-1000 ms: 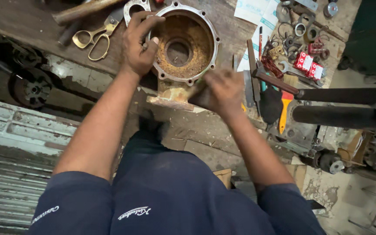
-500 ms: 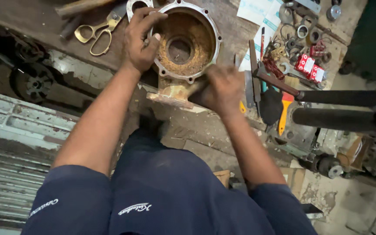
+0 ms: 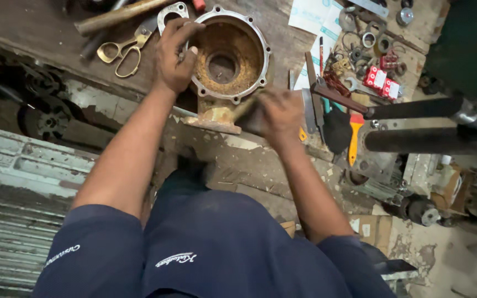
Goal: The person scrapes rust and debris from the rim and inner surface of a cast pump housing on a workbench, working around the edge by hand with a small scraper. They briefly lift and reposition a motor and a flange plate aside, then continue scraping the housing's interior and rim.
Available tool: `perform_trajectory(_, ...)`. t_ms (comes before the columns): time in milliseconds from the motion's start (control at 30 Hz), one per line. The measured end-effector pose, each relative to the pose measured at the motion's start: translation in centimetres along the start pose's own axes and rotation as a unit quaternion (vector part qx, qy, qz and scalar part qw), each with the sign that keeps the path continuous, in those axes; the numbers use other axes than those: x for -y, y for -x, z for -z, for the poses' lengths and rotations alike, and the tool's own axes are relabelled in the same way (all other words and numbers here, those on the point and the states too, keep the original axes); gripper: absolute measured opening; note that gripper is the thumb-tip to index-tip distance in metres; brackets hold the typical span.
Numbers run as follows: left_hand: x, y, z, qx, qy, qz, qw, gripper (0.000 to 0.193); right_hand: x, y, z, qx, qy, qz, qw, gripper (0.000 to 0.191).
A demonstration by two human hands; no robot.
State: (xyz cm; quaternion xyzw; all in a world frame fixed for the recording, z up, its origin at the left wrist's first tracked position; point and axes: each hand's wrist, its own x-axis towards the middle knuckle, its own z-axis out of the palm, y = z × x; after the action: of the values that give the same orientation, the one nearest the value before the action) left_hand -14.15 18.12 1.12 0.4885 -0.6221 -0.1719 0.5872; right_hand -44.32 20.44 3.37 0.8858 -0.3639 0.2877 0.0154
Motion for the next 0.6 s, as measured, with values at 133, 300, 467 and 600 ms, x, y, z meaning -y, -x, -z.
perform_trajectory(133,0.0,0.0,-0.1,0.003,-0.006,0.010,1.000,0.044,-3.3,4.2,1.5,-0.016,-0.047,-0.137,0.989,0.027)
perform_trajectory(300,0.0,0.0,-0.3,-0.010,-0.001,0.001,1.000,0.044,-5.5,8.7,3.6,0.003,0.015,-0.217,0.976,0.020)
perform_trajectory(467,-0.1,0.1,-0.3,0.008,-0.004,0.006,1.000,0.046,-6.0,7.0,3.3,0.035,0.113,-0.130,0.984,0.043)
perform_trajectory(600,-0.3,-0.1,-0.5,0.006,-0.037,-0.006,0.999,0.047,-6.3,6.8,3.7,0.019,0.088,-0.127,0.988,0.057)
